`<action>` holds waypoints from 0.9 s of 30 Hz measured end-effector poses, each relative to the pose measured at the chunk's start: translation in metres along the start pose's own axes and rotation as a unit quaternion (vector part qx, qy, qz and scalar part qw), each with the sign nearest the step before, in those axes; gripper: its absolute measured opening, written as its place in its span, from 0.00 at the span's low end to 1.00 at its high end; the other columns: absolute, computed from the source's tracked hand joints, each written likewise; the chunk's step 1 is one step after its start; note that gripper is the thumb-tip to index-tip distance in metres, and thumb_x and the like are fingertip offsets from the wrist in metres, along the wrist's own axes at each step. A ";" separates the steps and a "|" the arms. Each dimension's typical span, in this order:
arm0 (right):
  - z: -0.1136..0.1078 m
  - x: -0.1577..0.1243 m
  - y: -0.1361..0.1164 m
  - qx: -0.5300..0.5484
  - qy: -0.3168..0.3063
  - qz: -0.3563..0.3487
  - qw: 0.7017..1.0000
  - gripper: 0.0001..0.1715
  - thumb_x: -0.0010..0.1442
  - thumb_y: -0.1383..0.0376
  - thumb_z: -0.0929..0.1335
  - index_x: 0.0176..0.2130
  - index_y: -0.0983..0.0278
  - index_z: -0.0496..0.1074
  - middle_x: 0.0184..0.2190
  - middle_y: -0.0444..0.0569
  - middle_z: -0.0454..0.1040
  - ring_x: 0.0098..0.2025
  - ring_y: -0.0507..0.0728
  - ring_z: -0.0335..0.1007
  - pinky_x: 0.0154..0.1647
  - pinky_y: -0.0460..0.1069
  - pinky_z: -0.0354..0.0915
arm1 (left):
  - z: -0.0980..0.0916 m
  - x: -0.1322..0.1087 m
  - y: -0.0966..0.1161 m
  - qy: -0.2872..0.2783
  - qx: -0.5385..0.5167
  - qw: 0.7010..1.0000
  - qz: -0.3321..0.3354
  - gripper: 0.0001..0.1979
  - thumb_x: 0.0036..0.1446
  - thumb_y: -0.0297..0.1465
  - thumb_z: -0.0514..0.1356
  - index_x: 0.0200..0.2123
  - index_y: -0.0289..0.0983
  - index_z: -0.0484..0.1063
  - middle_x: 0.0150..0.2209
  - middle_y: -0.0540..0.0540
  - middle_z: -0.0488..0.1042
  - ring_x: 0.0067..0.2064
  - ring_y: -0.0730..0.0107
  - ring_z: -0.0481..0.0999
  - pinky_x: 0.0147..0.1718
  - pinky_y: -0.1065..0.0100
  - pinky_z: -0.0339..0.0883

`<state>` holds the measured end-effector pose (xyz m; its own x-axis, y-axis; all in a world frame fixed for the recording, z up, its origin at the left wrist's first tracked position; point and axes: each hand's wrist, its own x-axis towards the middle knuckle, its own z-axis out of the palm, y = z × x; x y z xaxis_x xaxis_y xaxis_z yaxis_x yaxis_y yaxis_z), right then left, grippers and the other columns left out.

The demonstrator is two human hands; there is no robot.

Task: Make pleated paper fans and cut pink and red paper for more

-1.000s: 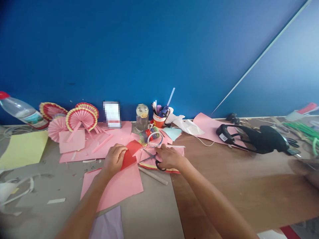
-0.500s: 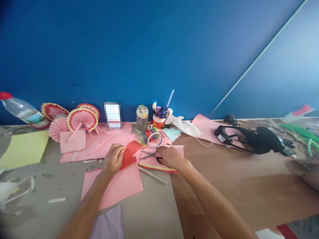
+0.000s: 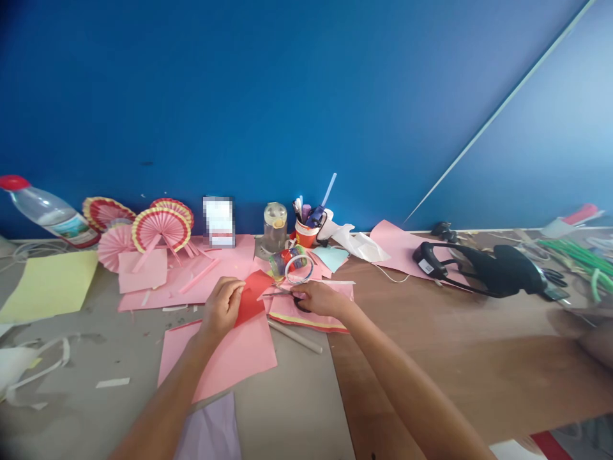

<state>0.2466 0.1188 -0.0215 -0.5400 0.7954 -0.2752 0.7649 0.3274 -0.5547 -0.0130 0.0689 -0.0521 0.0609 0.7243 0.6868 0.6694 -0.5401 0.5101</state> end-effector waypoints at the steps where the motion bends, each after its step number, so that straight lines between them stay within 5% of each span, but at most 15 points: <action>1: 0.000 0.001 0.001 0.006 0.002 0.002 1.000 0.26 0.55 0.65 0.64 0.54 0.56 0.70 0.37 0.45 0.78 0.30 0.54 0.70 0.33 0.46 0.62 | 0.000 0.000 0.000 0.001 -0.001 1.000 0.000 0.09 0.61 0.24 0.50 0.40 0.38 0.68 0.36 0.45 0.69 0.38 0.70 0.72 0.40 0.68 0.68; 9: -0.002 -0.007 -0.009 -0.072 -0.009 -0.018 0.997 0.24 0.62 0.64 0.60 0.57 0.60 0.66 0.50 0.54 0.71 0.45 0.58 0.69 0.42 0.49 0.62 | 0.001 0.000 0.001 0.004 -0.010 1.000 -0.001 0.09 0.60 0.24 0.50 0.40 0.38 0.68 0.36 0.45 0.69 0.38 0.70 0.72 0.40 0.68 0.69; 15: 0.010 -0.012 -0.035 -0.222 0.082 0.061 0.970 0.22 0.63 0.66 0.59 0.55 0.58 0.68 0.44 0.54 0.71 0.38 0.57 0.71 0.36 0.48 0.57 | 0.000 0.001 0.005 0.012 -0.014 1.000 0.001 0.09 0.61 0.24 0.50 0.39 0.38 0.68 0.35 0.45 0.70 0.37 0.70 0.72 0.39 0.68 0.69; 27: 0.019 -0.010 -0.025 -0.177 0.062 0.036 0.982 0.19 0.67 0.65 0.56 0.50 0.59 0.70 0.43 0.51 0.74 0.41 0.55 0.70 0.40 0.49 0.56 | 0.001 0.001 0.004 0.009 -0.019 1.000 0.004 0.09 0.61 0.24 0.50 0.38 0.38 0.68 0.35 0.46 0.70 0.37 0.70 0.72 0.39 0.68 0.69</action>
<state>0.2262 0.0929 -0.0192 -0.4494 0.8719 -0.1944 0.8857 0.4066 -0.2241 -0.0094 0.0676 -0.0499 0.0522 0.7129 0.6993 0.6403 -0.5612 0.5244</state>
